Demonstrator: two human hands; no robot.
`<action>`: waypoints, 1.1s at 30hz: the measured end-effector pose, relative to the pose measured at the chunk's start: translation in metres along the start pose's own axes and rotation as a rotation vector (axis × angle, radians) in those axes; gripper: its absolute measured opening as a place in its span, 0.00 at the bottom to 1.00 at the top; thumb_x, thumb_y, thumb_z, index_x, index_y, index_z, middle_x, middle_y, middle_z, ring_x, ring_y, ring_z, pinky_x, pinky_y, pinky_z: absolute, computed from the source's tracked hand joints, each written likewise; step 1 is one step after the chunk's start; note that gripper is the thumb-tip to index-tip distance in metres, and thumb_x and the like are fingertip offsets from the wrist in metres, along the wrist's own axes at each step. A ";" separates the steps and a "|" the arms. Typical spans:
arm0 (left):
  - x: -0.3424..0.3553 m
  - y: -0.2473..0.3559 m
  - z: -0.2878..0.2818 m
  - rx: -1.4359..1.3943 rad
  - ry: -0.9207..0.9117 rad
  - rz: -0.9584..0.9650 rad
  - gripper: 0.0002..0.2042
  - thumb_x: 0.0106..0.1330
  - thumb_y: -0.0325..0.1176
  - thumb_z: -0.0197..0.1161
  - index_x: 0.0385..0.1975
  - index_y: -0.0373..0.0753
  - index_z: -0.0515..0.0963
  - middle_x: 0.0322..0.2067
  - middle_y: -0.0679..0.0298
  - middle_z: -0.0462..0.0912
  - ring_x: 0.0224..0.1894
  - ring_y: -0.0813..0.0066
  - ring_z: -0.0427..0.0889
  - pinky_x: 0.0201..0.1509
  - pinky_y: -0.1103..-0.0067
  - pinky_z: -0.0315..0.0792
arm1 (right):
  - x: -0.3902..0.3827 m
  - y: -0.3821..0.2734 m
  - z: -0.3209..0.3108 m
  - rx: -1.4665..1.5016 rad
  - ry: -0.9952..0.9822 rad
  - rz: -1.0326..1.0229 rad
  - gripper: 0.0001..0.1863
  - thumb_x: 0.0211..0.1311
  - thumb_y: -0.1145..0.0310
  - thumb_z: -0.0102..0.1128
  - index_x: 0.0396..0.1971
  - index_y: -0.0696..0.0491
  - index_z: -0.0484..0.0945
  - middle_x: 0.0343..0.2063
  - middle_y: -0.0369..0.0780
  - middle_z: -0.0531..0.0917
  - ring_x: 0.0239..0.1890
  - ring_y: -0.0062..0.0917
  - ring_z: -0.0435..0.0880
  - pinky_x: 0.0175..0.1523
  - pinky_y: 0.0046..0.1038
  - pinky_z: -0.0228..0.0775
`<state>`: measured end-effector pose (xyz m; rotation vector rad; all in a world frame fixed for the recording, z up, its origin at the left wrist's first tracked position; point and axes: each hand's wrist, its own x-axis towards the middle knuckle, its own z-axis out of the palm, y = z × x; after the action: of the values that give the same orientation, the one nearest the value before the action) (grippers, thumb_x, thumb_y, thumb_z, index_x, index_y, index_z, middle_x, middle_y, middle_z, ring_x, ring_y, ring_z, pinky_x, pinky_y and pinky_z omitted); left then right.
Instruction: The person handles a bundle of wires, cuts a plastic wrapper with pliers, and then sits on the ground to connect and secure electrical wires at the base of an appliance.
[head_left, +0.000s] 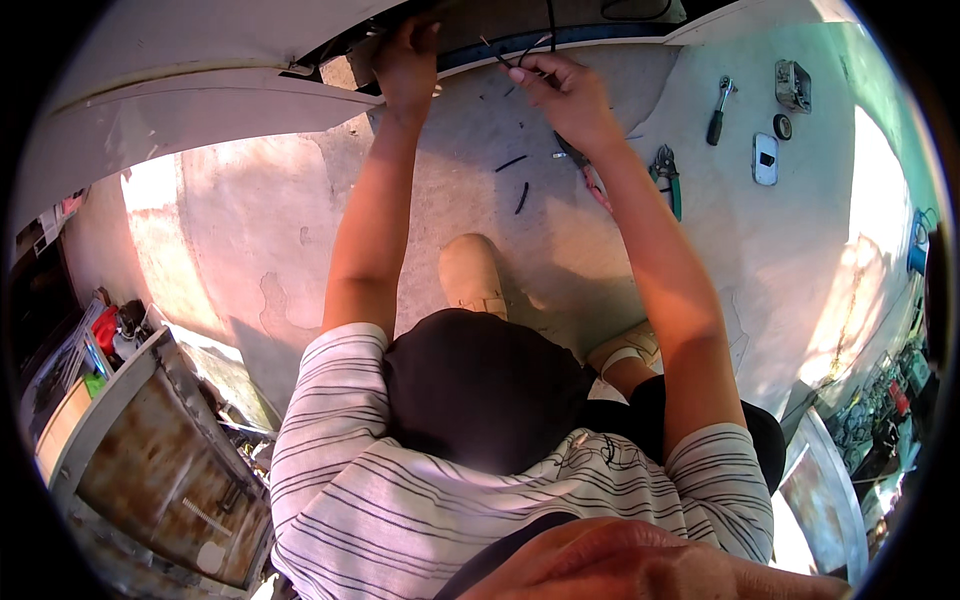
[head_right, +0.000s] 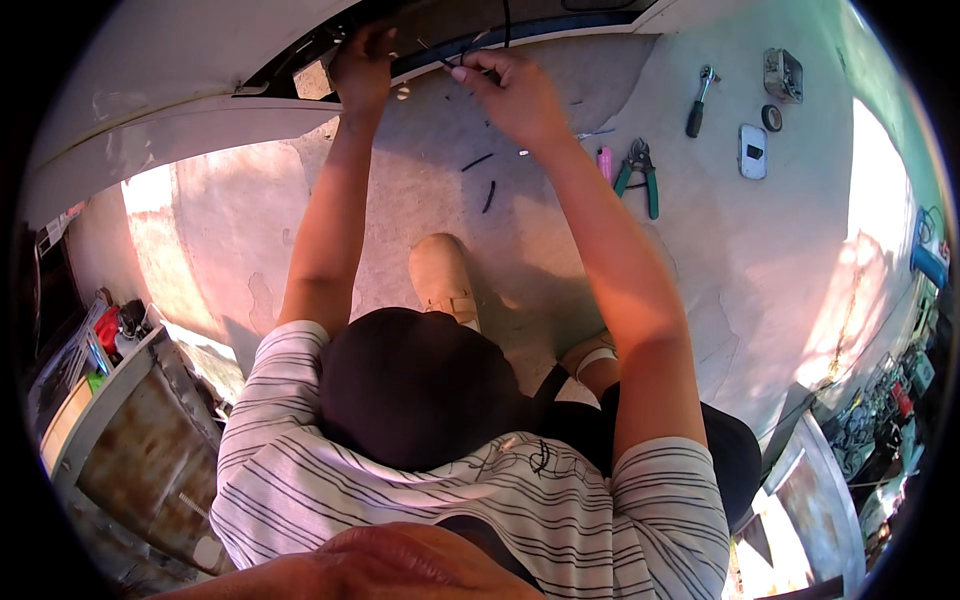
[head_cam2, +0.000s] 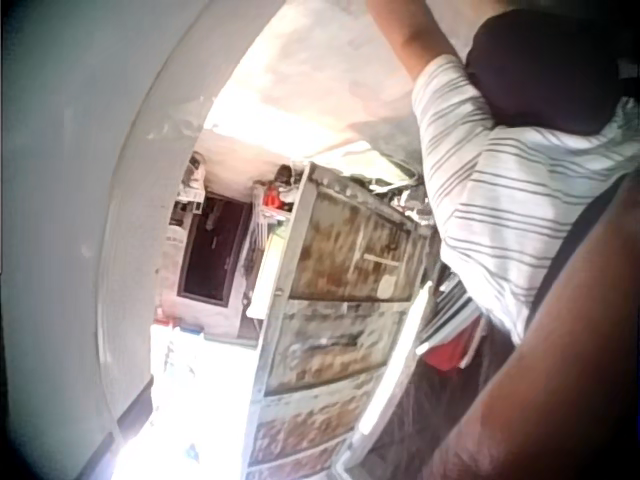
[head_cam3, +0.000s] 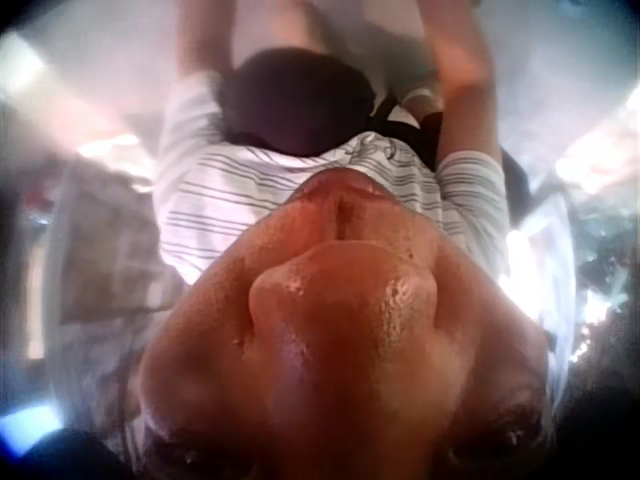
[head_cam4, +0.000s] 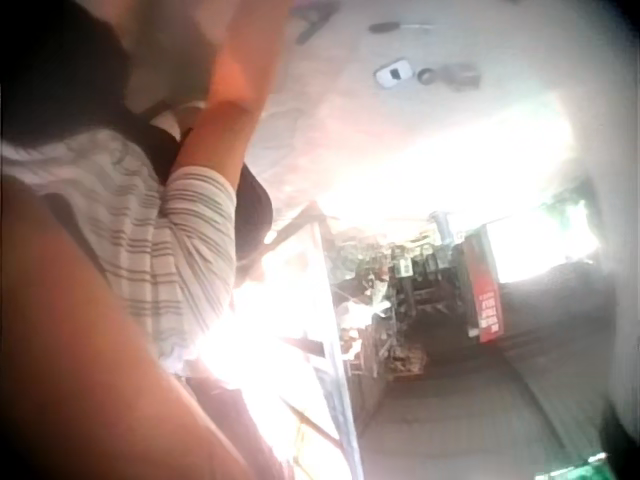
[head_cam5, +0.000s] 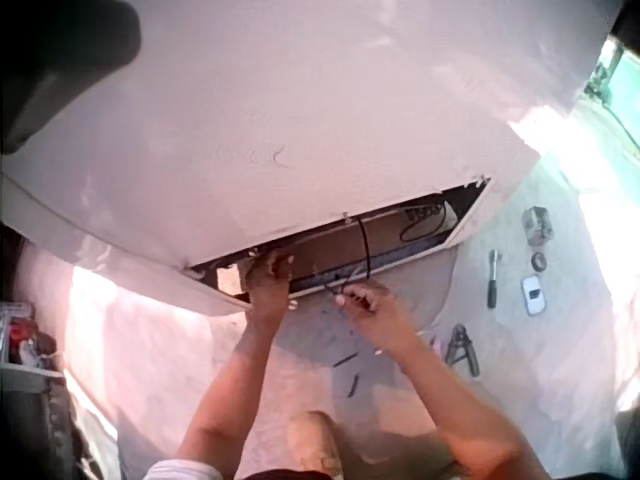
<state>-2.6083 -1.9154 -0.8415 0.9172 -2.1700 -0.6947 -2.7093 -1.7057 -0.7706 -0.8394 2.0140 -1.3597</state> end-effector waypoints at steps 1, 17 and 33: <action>-0.001 0.000 0.001 -0.004 0.012 -0.012 0.10 0.62 0.41 0.67 0.40 0.48 0.84 0.27 0.60 0.85 0.32 0.66 0.85 0.40 0.73 0.76 | 0.002 -0.002 0.003 0.023 -0.029 0.053 0.12 0.65 0.63 0.64 0.42 0.54 0.84 0.31 0.34 0.83 0.31 0.15 0.80 0.39 0.20 0.72; 0.001 -0.012 0.018 -1.026 -0.065 -0.274 0.06 0.68 0.27 0.60 0.42 0.36 0.78 0.36 0.67 0.84 0.42 0.80 0.82 0.44 0.81 0.76 | 0.100 0.008 0.039 -0.203 -0.016 -0.073 0.17 0.60 0.55 0.67 0.36 0.54 0.85 0.28 0.36 0.87 0.32 0.17 0.86 0.36 0.22 0.74; 0.000 -0.035 0.009 -0.850 -0.156 -0.348 0.16 0.62 0.35 0.69 0.48 0.37 0.79 0.41 0.66 0.83 0.45 0.78 0.80 0.48 0.79 0.73 | 0.101 0.012 0.063 -0.427 -0.018 0.000 0.16 0.61 0.51 0.63 0.32 0.49 0.85 0.29 0.35 0.87 0.34 0.22 0.87 0.42 0.26 0.76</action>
<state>-2.6012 -1.9349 -0.8711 0.7714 -1.5649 -1.7251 -2.7299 -1.8156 -0.8132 -1.0272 2.3272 -0.9259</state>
